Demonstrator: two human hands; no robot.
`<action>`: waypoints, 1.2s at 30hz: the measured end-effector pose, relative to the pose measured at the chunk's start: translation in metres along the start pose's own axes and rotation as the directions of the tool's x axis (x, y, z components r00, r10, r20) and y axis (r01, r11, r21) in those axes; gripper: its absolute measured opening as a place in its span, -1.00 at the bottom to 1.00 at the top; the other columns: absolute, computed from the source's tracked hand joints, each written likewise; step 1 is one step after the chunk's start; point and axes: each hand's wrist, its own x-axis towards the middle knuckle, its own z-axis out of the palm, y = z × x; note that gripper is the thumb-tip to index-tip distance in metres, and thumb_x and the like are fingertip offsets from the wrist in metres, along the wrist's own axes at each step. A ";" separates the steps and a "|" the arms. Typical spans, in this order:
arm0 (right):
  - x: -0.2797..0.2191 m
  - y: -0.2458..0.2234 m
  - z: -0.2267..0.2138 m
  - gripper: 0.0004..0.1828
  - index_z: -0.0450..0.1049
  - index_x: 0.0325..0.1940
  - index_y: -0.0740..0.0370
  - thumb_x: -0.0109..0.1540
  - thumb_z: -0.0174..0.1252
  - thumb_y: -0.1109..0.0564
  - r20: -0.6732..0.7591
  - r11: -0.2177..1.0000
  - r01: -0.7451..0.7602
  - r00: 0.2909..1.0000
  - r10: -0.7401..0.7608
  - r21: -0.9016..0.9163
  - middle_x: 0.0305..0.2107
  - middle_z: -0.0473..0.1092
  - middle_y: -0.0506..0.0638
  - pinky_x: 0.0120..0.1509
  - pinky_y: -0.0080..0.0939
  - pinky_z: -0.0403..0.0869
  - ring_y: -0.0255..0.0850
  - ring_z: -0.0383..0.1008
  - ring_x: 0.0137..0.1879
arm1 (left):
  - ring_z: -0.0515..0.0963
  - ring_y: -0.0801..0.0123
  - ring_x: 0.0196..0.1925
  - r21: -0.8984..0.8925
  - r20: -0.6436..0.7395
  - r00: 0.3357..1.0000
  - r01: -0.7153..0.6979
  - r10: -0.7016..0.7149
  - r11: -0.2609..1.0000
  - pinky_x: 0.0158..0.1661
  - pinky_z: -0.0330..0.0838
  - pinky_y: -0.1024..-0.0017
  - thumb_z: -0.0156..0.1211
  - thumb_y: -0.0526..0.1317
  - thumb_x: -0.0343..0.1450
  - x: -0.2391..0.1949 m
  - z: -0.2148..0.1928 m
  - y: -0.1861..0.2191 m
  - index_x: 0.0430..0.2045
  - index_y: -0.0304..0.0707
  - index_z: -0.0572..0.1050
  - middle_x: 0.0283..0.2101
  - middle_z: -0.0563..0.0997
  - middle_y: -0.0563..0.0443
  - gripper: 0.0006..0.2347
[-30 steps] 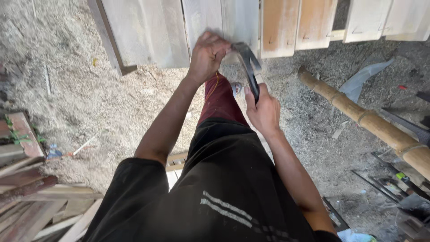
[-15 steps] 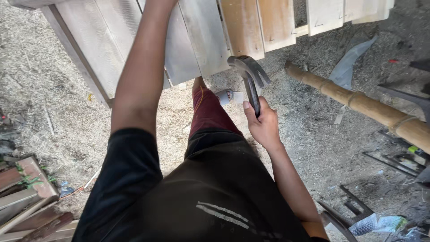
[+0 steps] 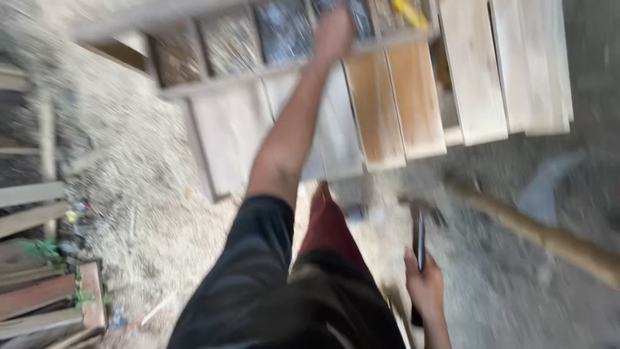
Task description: The person repeatedly hammers nails into wooden planks arranged on a workbench. They pick up nails from a nearby container and drive them into the wood using a hammer, working along the length of the planks.
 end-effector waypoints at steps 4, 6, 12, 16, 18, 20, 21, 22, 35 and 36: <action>0.003 0.016 0.013 -0.54 0.47 -0.30 0.30 0.33 0.12 -0.19 0.110 0.974 -0.176 0.981 0.161 0.144 -0.73 0.29 0.02 -0.50 -0.14 0.30 -0.22 0.30 -0.61 | 0.71 0.03 -0.18 -0.421 -0.022 0.999 0.029 -0.042 0.907 -0.11 0.57 0.23 0.29 -0.39 0.31 -0.033 0.004 -0.028 -0.30 -0.49 0.56 -0.23 0.67 -0.31 -0.84; 0.006 0.014 0.015 -0.52 0.40 -0.36 0.31 0.35 0.12 -0.18 0.161 0.952 -0.149 0.981 0.109 0.267 -0.70 0.28 -0.03 -0.51 -0.13 0.30 -0.24 0.30 -0.59 | 0.72 0.14 -0.14 -0.471 0.008 1.000 0.023 -0.021 0.882 -0.06 0.56 0.28 0.19 -0.48 0.32 -0.085 -0.009 -0.045 -0.29 -0.38 0.64 -0.19 0.71 -0.20 -0.83; -0.008 -0.020 0.021 -0.71 0.38 -0.25 0.18 0.42 0.08 -0.06 0.223 0.887 -0.137 0.974 0.040 0.440 -0.68 0.22 -0.15 -0.57 -0.30 0.12 -0.41 0.14 -0.63 | 0.54 0.52 -0.36 -0.483 0.394 0.894 0.399 -0.213 0.779 -0.25 0.47 0.48 0.22 -0.43 0.49 -0.232 -0.079 -0.050 -0.41 -0.33 0.57 -0.40 0.66 0.00 -0.92; -0.025 -0.057 0.037 -0.73 0.37 -0.26 0.19 0.43 0.07 -0.02 0.190 0.891 -0.048 0.981 -0.044 0.451 -0.67 0.24 -0.20 -0.56 -0.35 0.19 -0.47 0.19 -0.61 | 0.61 0.51 -0.21 -0.594 0.314 0.947 0.245 -0.059 0.766 -0.13 0.53 0.41 0.30 -0.39 0.47 -0.277 -0.099 -0.041 -0.24 -0.35 0.61 -0.25 0.68 0.04 -0.95; -0.031 -0.069 0.041 -0.70 0.35 -0.26 0.20 0.46 0.06 -0.02 0.191 0.895 0.007 0.976 -0.102 0.447 -0.65 0.23 -0.21 -0.53 -0.35 0.19 -0.48 0.19 -0.59 | 0.60 0.39 -0.21 -0.594 0.329 0.944 0.222 -0.019 0.774 -0.16 0.54 0.38 0.29 -0.37 0.47 -0.292 -0.100 -0.031 -0.26 -0.33 0.61 -0.23 0.62 -0.02 -0.96; -0.021 -0.090 0.053 -0.67 0.32 -0.29 0.22 0.45 0.08 -0.02 0.177 0.897 0.007 0.980 -0.095 0.442 -0.65 0.22 -0.21 -0.54 -0.34 0.20 -0.47 0.19 -0.59 | 0.60 0.25 -0.18 -0.572 0.282 0.958 0.126 0.050 0.810 -0.15 0.53 0.32 0.28 -0.36 0.47 -0.275 -0.094 -0.034 -0.26 -0.33 0.60 -0.21 0.60 -0.08 -0.95; -0.026 -0.095 0.058 -0.66 0.31 -0.30 0.23 0.45 0.09 -0.02 0.190 0.901 -0.008 0.978 -0.083 0.433 -0.65 0.22 -0.21 -0.54 -0.33 0.20 -0.47 0.19 -0.59 | 0.60 0.18 -0.15 -0.535 0.256 0.964 0.080 0.071 0.841 -0.11 0.52 0.28 0.29 -0.36 0.47 -0.277 -0.096 -0.035 -0.25 -0.34 0.60 -0.20 0.61 -0.09 -0.95; -0.029 -0.099 0.061 -0.67 0.32 -0.29 0.23 0.46 0.09 -0.01 0.170 0.923 0.023 0.981 -0.095 0.385 -0.64 0.22 -0.20 -0.53 -0.33 0.20 -0.46 0.19 -0.57 | 0.61 0.10 -0.12 -0.496 0.232 0.968 0.034 0.094 0.868 -0.08 0.50 0.24 0.29 -0.37 0.47 -0.279 -0.096 -0.034 -0.25 -0.36 0.59 -0.19 0.62 -0.11 -0.95; -0.038 -0.144 0.118 -0.80 0.37 -0.01 0.30 0.46 0.16 0.11 -0.159 0.839 0.536 0.840 -0.520 0.091 -0.57 0.38 0.00 -0.36 -0.19 0.42 -0.27 0.47 -0.47 | 0.56 0.13 -0.05 -0.519 0.161 0.974 -0.054 0.160 0.853 -0.06 0.47 0.21 0.29 -0.34 0.48 -0.282 -0.096 -0.041 -0.23 -0.29 0.59 -0.16 0.59 -0.01 -0.94; -0.033 -0.145 0.125 -0.79 0.37 0.00 0.32 0.45 0.17 0.11 -0.169 0.835 0.549 0.827 -0.536 0.042 -0.58 0.38 0.04 -0.36 -0.16 0.43 -0.22 0.49 -0.48 | 0.55 0.12 -0.06 -0.510 0.146 0.974 -0.079 0.176 0.856 -0.07 0.47 0.21 0.29 -0.34 0.48 -0.282 -0.096 -0.041 -0.22 -0.29 0.59 -0.17 0.58 -0.01 -0.93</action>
